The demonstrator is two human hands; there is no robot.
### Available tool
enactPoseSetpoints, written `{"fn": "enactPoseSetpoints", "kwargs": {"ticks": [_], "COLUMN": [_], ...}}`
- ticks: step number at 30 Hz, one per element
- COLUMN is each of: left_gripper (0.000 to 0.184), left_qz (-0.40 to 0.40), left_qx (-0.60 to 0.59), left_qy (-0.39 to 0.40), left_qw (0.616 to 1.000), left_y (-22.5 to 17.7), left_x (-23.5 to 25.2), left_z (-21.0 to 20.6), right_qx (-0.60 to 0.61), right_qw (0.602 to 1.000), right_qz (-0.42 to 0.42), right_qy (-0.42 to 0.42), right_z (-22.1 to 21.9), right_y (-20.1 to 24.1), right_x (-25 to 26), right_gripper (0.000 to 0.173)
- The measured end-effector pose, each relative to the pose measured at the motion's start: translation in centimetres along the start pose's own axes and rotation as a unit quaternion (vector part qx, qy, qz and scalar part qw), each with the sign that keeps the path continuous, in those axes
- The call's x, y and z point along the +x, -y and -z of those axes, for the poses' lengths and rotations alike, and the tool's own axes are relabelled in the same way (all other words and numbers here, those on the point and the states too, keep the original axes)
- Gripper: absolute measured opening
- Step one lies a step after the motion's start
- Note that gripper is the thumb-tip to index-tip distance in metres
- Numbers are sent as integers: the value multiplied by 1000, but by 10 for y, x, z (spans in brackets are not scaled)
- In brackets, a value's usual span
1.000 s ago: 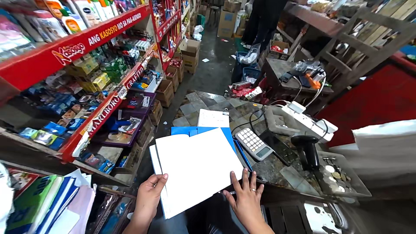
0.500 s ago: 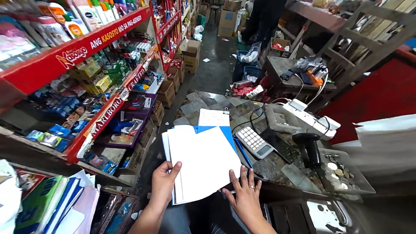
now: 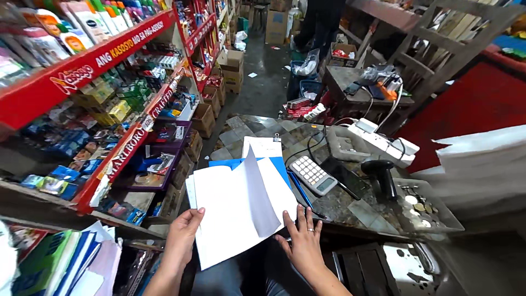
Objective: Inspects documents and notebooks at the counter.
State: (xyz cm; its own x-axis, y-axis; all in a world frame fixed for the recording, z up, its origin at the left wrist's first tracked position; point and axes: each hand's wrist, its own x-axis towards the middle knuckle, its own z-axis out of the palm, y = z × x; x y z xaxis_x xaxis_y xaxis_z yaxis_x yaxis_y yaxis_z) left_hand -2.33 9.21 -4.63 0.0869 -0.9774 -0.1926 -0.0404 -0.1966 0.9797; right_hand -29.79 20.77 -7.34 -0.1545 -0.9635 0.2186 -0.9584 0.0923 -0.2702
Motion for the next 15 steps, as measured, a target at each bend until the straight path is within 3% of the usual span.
{"fn": "enactPoseSetpoints", "kwargs": {"ticks": [1, 5, 7, 9, 12, 13, 15], "left_gripper": [8, 84, 99, 86, 33, 30, 51], "left_qz": [4, -8, -35, -65, -60, -51, -14], "left_qx": [-4, -30, -19, 10, -1, -31, -80], "left_qy": [6, 24, 21, 42, 34, 27, -5], "left_qw": [1000, 999, 999, 997, 998, 998, 997], "left_y": [3, 8, 11, 14, 14, 13, 5], "left_x": [-5, -18, -18, -18, -21, -23, -27], "left_z": [5, 6, 1, -3, -11, -13, -18], "right_qx": [1, 34, 70, 134, 217, 232, 252], "right_qw": [1000, 999, 997, 990, 955, 936, 899], "right_qz": [-1, -1, -1, 38, 200, 255, 324], "right_qy": [-5, -17, 23, 35, 42, 73, 150], "right_z": [-1, -1, 9, 18, 19, 18, 15], "right_y": [1, 0, 6, 21, 50, 59, 73], "right_x": [0, 3, 7, 10, 9, 8, 3], "right_gripper": [69, 68, 75, 75, 64, 58, 43]}}
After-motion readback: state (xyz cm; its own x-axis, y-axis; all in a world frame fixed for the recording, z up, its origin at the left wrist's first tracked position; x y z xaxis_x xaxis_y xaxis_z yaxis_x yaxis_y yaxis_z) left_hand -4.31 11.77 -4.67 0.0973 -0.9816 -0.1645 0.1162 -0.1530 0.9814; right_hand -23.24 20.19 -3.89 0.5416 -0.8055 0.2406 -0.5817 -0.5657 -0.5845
